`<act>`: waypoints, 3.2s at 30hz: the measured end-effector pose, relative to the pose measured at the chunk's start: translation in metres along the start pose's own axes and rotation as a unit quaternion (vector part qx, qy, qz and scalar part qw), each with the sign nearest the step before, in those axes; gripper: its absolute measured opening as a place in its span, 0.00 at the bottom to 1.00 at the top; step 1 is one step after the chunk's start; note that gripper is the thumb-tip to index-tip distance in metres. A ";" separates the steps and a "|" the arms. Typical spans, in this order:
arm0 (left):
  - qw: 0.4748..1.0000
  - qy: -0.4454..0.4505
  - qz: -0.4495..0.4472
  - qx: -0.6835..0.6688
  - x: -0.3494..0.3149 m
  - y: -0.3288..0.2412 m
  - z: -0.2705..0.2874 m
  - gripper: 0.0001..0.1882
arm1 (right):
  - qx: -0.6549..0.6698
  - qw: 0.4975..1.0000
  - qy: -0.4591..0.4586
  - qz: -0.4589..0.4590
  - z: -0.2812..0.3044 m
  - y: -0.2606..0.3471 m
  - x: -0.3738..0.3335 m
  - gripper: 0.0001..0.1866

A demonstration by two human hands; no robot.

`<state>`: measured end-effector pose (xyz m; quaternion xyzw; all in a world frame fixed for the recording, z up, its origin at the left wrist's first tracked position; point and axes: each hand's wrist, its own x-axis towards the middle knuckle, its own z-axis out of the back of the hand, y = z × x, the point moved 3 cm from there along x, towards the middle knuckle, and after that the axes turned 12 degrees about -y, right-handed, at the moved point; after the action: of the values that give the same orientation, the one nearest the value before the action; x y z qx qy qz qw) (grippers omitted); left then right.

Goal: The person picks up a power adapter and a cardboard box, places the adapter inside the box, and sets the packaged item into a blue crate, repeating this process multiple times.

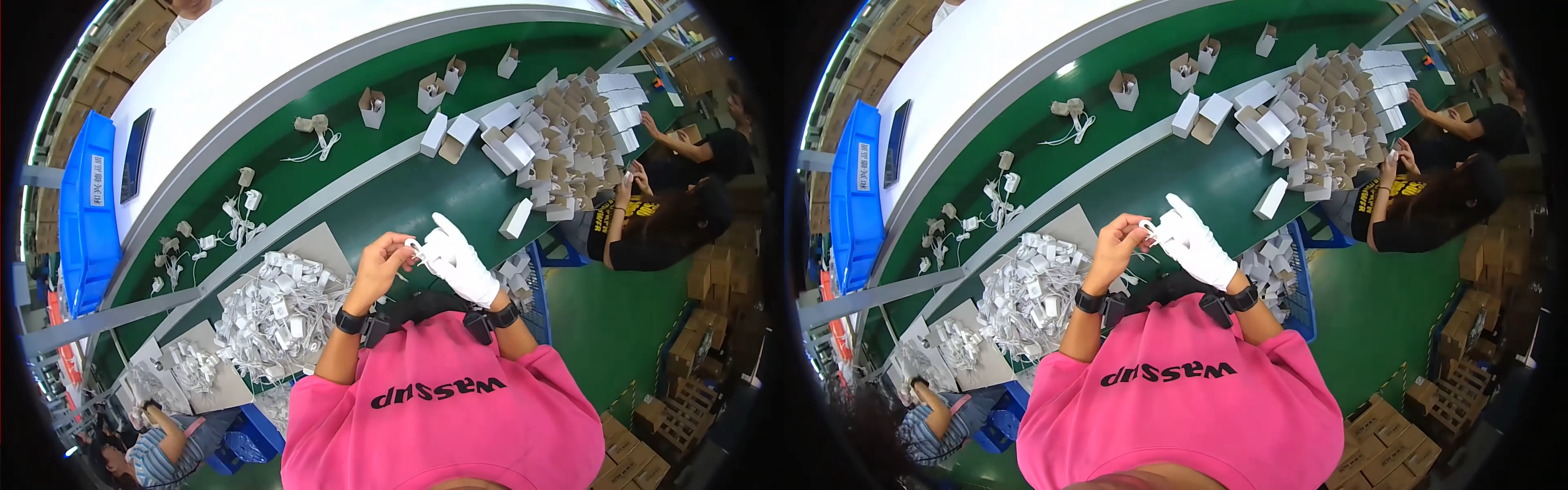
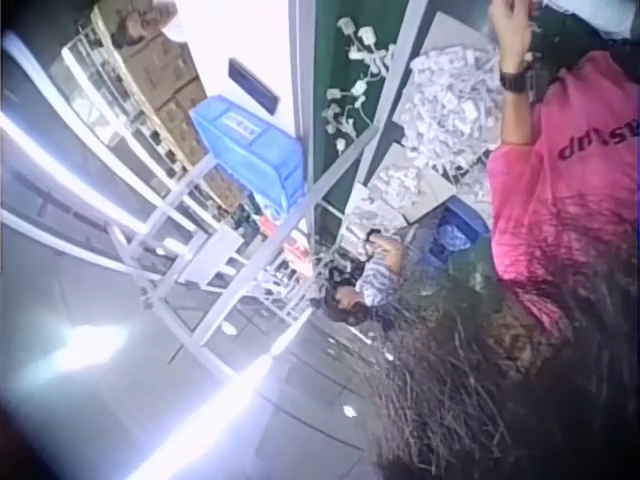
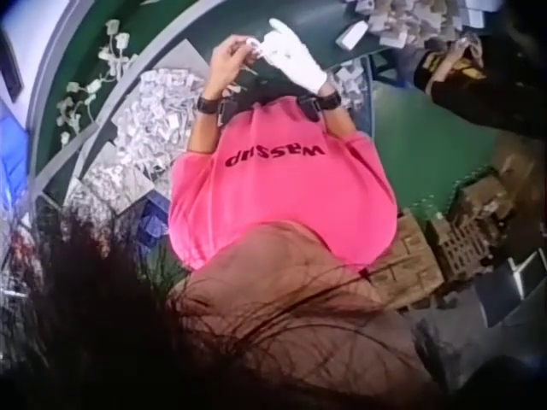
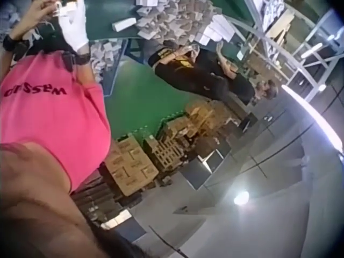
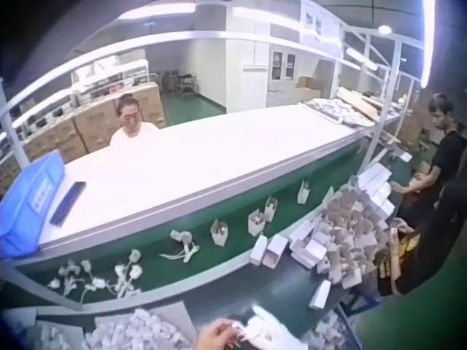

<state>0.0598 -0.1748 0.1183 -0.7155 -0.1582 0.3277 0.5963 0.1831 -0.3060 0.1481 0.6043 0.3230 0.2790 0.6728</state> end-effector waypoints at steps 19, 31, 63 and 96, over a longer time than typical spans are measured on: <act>0.955 0.023 -0.188 0.230 -0.002 -0.032 -0.005 0.08 | 0.284 0.873 0.274 -0.286 0.007 -0.022 -0.002 0.39; 0.992 -0.059 -0.108 -0.020 0.030 0.022 0.027 0.07 | 0.272 0.907 0.139 -0.291 -0.013 -0.028 0.045 0.49; 0.911 -0.140 -0.092 0.377 0.107 0.119 0.038 0.38 | -0.165 0.971 0.173 -0.019 -0.067 -0.089 0.148 0.40; 0.893 -0.136 -0.253 0.347 0.048 0.112 0.031 0.29 | -0.380 0.905 0.190 -0.012 -0.051 -0.070 0.095 0.24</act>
<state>0.0563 -0.1482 -0.0047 -0.3475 -0.2895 0.2943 0.8419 0.2032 -0.2088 0.0665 0.2346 0.3215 0.4815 0.7809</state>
